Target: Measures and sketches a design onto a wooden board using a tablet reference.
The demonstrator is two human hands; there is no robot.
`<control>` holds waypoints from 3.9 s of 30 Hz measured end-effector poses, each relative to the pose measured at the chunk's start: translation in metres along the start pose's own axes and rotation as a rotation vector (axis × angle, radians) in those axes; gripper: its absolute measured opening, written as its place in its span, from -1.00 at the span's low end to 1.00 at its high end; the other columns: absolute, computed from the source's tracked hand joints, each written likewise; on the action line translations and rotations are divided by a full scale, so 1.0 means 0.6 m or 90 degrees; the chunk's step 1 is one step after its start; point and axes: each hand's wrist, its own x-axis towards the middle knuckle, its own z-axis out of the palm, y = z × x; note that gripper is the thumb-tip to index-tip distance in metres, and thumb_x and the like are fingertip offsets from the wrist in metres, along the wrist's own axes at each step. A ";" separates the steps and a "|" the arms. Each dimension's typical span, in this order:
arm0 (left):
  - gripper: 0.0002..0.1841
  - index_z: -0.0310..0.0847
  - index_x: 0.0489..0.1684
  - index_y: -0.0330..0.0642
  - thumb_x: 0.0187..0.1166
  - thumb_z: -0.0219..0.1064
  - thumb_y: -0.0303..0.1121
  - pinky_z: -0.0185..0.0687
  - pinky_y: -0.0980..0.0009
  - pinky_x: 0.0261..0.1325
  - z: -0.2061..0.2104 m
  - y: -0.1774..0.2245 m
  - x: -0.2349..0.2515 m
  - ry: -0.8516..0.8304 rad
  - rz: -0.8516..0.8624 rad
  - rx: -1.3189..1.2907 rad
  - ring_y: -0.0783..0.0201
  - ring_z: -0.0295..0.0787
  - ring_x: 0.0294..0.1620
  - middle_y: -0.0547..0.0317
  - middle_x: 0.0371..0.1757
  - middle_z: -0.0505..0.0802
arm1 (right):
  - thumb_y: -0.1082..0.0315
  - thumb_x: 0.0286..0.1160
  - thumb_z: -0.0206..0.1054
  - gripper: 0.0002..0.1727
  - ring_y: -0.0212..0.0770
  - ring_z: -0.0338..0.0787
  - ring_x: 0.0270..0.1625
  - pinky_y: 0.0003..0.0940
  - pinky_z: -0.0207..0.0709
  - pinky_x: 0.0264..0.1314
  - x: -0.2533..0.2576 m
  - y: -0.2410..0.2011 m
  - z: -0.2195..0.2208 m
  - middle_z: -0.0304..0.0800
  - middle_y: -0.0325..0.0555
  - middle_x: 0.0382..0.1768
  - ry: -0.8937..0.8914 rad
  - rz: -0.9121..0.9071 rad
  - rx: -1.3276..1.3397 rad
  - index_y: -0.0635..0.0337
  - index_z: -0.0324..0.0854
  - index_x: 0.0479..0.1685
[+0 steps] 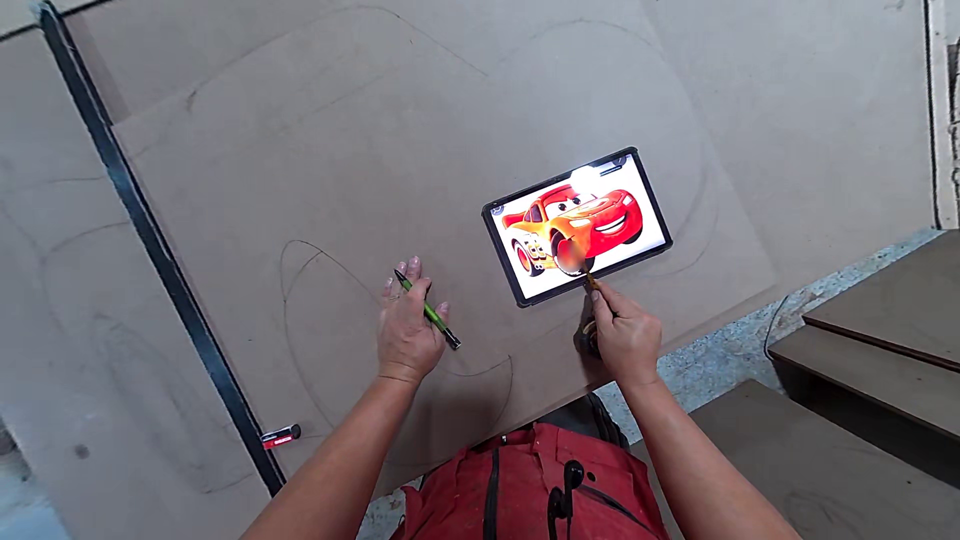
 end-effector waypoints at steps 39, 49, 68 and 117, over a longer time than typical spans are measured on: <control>-0.46 0.46 0.52 -0.24 0.76 0.08 -0.02 -0.13 0.01 0.93 -0.002 0.000 -0.002 0.008 -0.004 0.009 0.06 0.03 0.92 -0.01 0.84 0.35 | 0.11 0.78 0.22 -0.69 -0.33 0.92 0.01 -0.19 0.79 0.06 -0.002 -0.005 0.001 0.98 -0.31 -0.05 -0.002 0.004 0.000 -0.17 0.86 0.23; -0.42 0.42 0.63 -0.12 0.69 0.35 -0.09 0.15 0.13 0.88 -0.042 -0.007 -0.023 -0.007 -0.049 -0.212 0.24 0.19 0.86 0.15 0.78 0.47 | 0.02 0.75 0.25 -0.68 -0.30 0.81 -0.42 -0.16 0.75 -0.35 -0.101 -0.056 -0.028 0.89 -0.33 -0.37 -0.227 0.209 0.256 -0.22 0.84 0.25; -0.55 0.56 0.57 -0.13 0.82 0.14 -0.16 0.04 0.07 0.92 -0.090 -0.136 -0.116 -0.153 0.346 -0.100 0.26 0.22 0.84 0.24 0.74 0.53 | -0.05 0.69 0.32 -0.72 -0.34 0.84 -0.34 -0.22 0.76 -0.16 -0.442 -0.173 0.120 0.89 -0.38 -0.41 -0.388 0.353 0.354 -0.13 0.84 -0.08; -0.49 0.50 0.58 -0.19 0.78 0.14 -0.08 -0.11 0.14 0.94 -0.066 -0.133 -0.099 -0.086 0.278 -0.054 0.19 0.14 0.88 0.10 0.78 0.47 | 0.15 0.59 0.44 -0.86 -0.35 0.88 -0.31 -0.25 0.77 -0.19 -0.458 -0.179 0.144 0.95 -0.36 -0.34 -0.266 0.418 0.443 -0.11 0.90 -0.13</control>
